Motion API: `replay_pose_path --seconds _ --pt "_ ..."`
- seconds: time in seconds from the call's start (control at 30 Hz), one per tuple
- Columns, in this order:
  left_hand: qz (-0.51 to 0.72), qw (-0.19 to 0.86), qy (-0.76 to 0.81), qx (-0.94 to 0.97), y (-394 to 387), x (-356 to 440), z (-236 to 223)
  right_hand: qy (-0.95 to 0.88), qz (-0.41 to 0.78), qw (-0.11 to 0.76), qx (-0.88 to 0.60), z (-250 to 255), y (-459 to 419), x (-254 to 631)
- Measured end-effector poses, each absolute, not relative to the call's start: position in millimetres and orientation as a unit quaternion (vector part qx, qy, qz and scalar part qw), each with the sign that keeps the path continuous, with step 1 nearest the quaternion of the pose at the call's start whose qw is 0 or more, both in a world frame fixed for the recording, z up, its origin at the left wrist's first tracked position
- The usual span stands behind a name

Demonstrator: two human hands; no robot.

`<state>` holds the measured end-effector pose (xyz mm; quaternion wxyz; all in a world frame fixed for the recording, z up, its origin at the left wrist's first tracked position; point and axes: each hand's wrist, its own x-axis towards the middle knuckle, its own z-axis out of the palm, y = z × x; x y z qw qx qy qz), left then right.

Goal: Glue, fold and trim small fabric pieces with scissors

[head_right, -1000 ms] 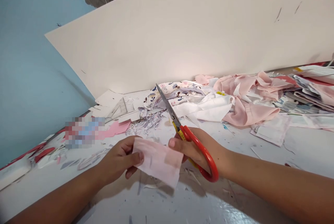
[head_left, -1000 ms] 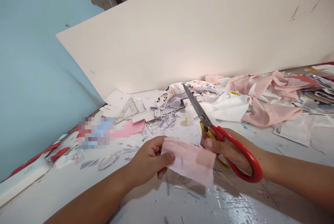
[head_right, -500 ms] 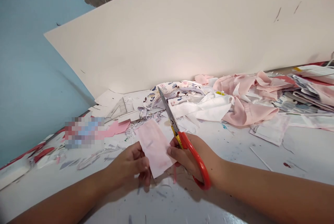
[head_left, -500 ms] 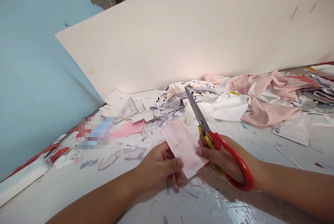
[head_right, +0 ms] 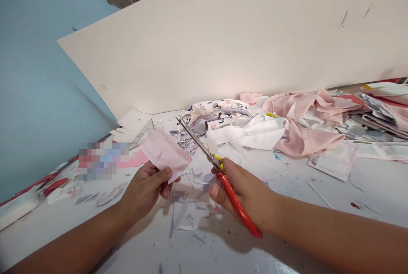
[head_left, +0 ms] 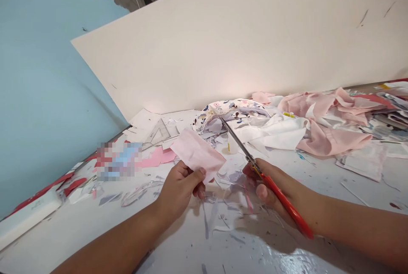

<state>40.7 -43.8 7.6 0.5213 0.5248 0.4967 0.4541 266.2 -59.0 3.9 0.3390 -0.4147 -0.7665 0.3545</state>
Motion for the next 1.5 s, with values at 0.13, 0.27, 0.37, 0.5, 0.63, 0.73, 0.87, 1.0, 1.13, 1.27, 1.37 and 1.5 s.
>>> replay_pose_path --seconds 0.13,0.27,0.37,0.5,0.63,0.73,0.87,1.0,1.13,1.27,1.37,1.5 --pt "0.498 0.514 0.475 0.512 -44.0 39.7 9.0 -0.765 0.367 0.281 -0.448 9.8 -54.4 265.6" --pt "0.523 0.507 0.461 0.507 -44.4 40.1 12.5 -0.746 0.36 0.233 -0.51 13.9 -49.0 265.6" --pt "0.519 0.496 0.472 0.512 -44.2 39.4 12.8 -0.748 0.356 0.198 -0.524 18.4 -49.1 265.9" --pt "0.515 0.49 0.474 0.519 -44.2 37.0 11.6 -0.774 0.304 0.175 -0.527 20.0 -49.8 267.3" --pt "0.521 0.488 0.47 0.519 -44.6 35.7 11.6 -0.792 0.26 0.174 -0.525 14.4 -48.9 269.1" --pt "0.52 0.485 0.474 0.52 -44.4 35.4 11.4 -0.791 0.286 0.169 -0.515 11.2 -47.9 269.6" --pt "0.513 0.483 0.472 0.53 -43.8 34.5 9.9 -0.781 0.331 0.169 -0.503 11.3 -47.8 269.0" --pt "0.51 0.48 0.473 0.535 -43.1 34.1 8.7 -0.778 0.351 0.166 -0.494 14.6 -48.7 268.1" --pt "0.506 0.484 0.475 0.532 -42.9 34.1 8.2 -0.777 0.358 0.161 -0.492 18.4 -49.6 267.4" --pt "0.506 0.487 0.465 0.539 -43.6 35.0 8.6 -0.773 0.369 0.169 -0.487 21.6 -51.0 267.2" --pt "0.508 0.491 0.458 0.54 -44.1 36.4 9.3 -0.774 0.379 0.173 -0.477 22.7 -51.4 267.5" --pt "0.506 0.487 0.464 0.54 -43.8 37.0 9.1 -0.779 0.369 0.177 -0.476 21.5 -50.8 267.6"
